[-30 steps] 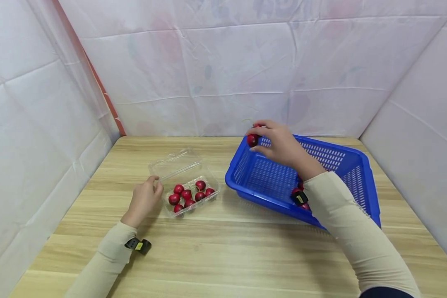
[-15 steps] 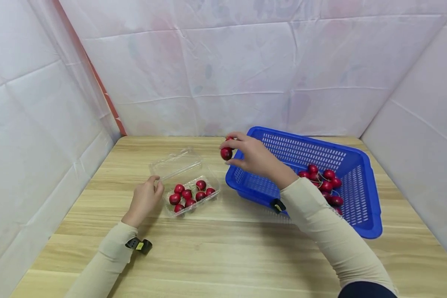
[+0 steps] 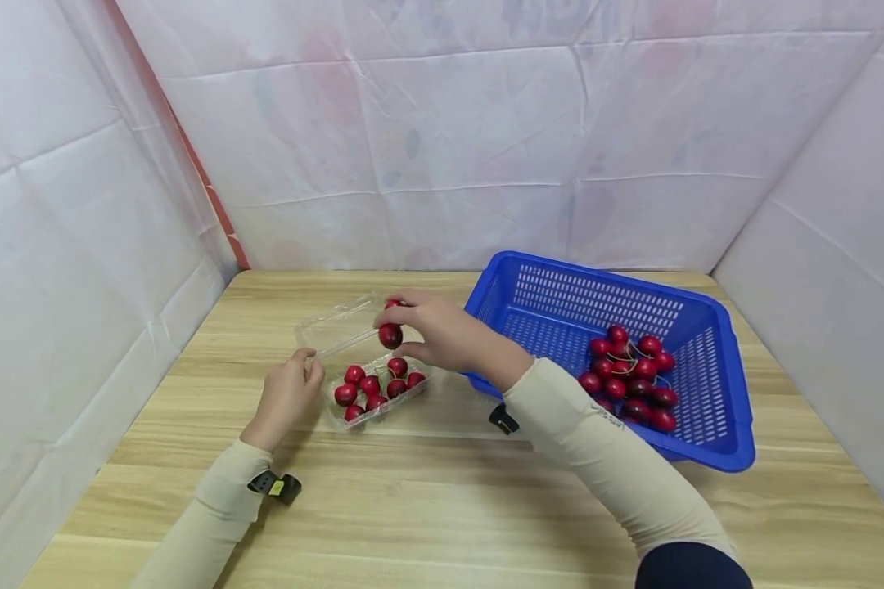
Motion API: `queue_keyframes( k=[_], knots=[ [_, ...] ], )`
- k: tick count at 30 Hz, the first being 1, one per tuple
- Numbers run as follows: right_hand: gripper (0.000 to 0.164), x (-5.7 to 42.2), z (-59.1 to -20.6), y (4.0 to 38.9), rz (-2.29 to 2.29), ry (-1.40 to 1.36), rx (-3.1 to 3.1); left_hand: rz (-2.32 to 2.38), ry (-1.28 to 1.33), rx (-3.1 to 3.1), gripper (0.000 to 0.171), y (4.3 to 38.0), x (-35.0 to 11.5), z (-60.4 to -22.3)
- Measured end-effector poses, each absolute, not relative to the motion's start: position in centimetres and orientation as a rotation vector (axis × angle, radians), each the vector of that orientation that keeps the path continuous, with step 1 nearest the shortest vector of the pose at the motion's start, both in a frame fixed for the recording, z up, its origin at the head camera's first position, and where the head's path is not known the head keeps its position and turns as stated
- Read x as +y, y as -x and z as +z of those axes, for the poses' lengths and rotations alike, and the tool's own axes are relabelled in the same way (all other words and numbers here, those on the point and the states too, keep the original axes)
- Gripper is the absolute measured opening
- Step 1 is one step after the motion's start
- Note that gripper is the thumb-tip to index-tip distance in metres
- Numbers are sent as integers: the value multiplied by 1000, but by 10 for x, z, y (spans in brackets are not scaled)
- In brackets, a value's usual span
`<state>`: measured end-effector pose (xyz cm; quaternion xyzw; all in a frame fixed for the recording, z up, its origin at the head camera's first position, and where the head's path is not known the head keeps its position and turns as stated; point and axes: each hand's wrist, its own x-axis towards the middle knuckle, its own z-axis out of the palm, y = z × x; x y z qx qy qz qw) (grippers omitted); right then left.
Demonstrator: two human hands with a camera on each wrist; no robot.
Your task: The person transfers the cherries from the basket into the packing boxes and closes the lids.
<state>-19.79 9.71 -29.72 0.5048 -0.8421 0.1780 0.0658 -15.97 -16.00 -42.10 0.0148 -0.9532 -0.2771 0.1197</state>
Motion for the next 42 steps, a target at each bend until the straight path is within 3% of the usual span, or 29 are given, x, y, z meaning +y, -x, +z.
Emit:
queue_keyframes(
  k=[16, 35, 42],
  knots=[
    [39, 53, -333, 187, 544, -1674, -2781, -810, -34, -2781, 34, 160, -160, -423],
    [38, 35, -362, 181, 506, -1595, -2905, -792, 0, -2761, 32, 159, -160, -424],
    [28, 34, -365, 181, 525, -1585, -2872, -804, -7, -2767, 33, 159, -160, -423]
  ],
)
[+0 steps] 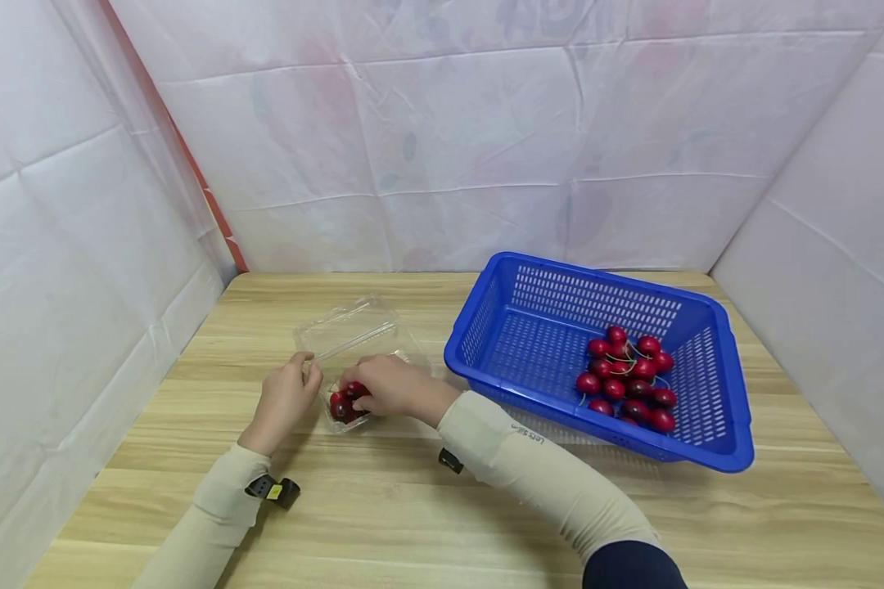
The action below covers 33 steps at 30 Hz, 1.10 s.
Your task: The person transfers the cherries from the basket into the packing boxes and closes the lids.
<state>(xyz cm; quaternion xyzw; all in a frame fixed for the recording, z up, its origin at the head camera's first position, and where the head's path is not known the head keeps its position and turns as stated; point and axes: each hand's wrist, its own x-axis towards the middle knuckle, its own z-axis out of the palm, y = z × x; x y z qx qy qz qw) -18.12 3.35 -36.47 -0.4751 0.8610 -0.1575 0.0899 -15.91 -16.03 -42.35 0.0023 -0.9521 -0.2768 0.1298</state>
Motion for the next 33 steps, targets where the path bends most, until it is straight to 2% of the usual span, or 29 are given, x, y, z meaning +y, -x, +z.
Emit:
queue_keyframes(
  k=[13, 26, 33],
  knots=[
    [17, 23, -366, 179, -479, 1352, 2648, -806, -20, -2757, 33, 160, -160, -422],
    [16, 15, -368, 173, -382, 1283, 2745, -787, -5, -2764, 34, 161, -159, -421],
    [13, 19, -368, 171, -492, 1309, 2716, -785, 4, -2767, 33, 159, -160, -422]
  ],
)
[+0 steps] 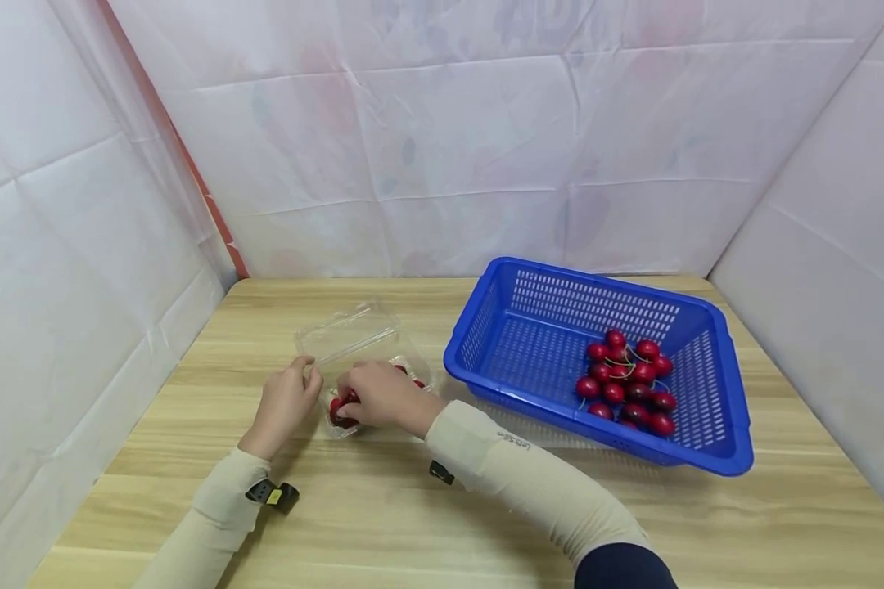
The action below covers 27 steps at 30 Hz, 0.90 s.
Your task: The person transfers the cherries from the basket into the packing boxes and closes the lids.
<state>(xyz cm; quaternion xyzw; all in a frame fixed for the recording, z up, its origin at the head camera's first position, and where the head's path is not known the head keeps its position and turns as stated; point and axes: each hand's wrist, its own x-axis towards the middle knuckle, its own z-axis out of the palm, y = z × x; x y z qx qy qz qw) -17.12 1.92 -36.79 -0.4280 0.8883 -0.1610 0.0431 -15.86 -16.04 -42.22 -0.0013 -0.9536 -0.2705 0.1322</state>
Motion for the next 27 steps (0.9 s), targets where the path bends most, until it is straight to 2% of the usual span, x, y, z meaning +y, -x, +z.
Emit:
queue_keyframes(
  k=[6, 13, 20, 27],
  knots=[
    [5, 27, -361, 168, -645, 1384, 2751, -780, 14, -2751, 32, 159, -160, -424],
    [5, 46, -347, 156, -817, 1297, 2782, -784, 10, -2758, 33, 157, -160, -423],
    [5, 76, -312, 147, -1036, 1292, 2823, -785, 18, -2773, 34, 156, -160, -420],
    [6, 123, -282, 151, -1039, 1319, 2985, -798, -1, -2787, 34, 157, -159, -420]
  ],
)
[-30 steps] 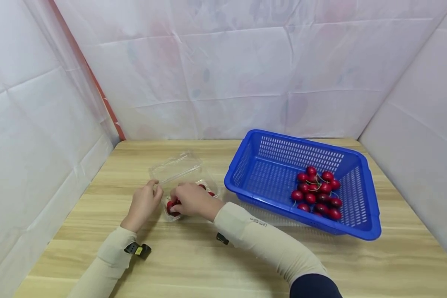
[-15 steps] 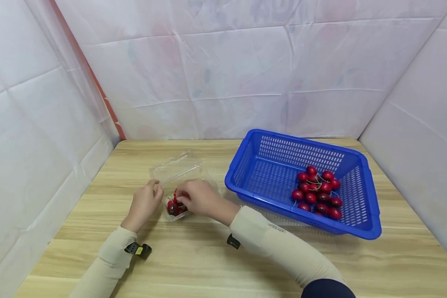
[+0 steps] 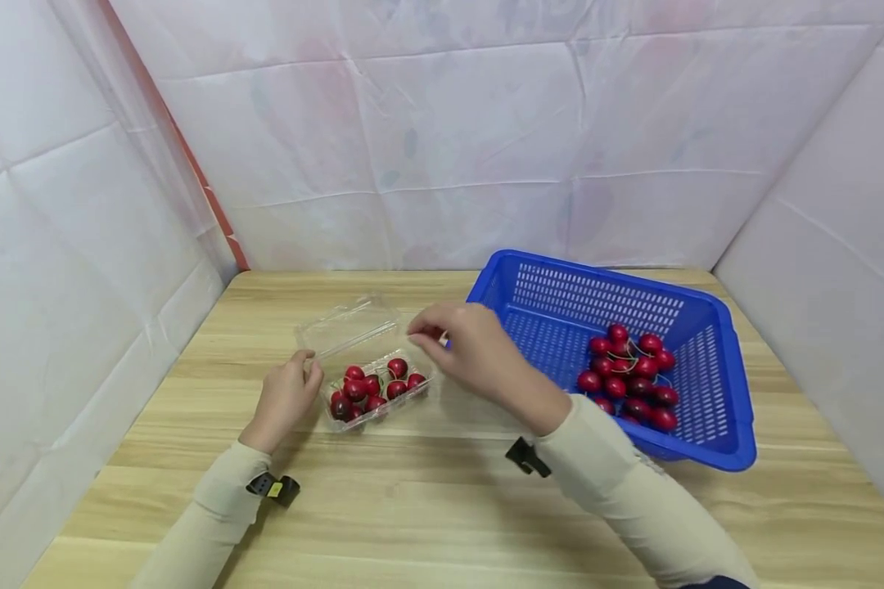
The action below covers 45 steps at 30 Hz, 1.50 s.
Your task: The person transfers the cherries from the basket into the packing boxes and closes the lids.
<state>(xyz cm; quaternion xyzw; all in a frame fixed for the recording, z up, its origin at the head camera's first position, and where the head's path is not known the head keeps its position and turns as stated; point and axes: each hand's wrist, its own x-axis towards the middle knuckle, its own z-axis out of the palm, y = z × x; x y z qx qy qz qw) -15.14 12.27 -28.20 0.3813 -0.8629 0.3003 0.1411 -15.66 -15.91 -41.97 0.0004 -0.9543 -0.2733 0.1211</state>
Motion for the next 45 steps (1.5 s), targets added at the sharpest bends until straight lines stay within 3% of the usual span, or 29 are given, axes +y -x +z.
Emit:
queue_keyframes(
  k=[8, 18, 36, 45],
  knots=[
    [10, 197, -266, 163, 666, -921, -2636, -799, -14, -2802, 35, 156, -159, -421],
    [16, 269, -273, 179, 569, -813, -2939, -804, -11, -2801, 36, 156, -161, -421],
    [30, 336, -315, 220, 271, -843, -3161, -803, -12, -2797, 36, 156, -161, -422],
    [45, 341, -341, 226, 198, -912, -3288, -786, -11, -2801, 35, 156, -161, -423]
  ],
)
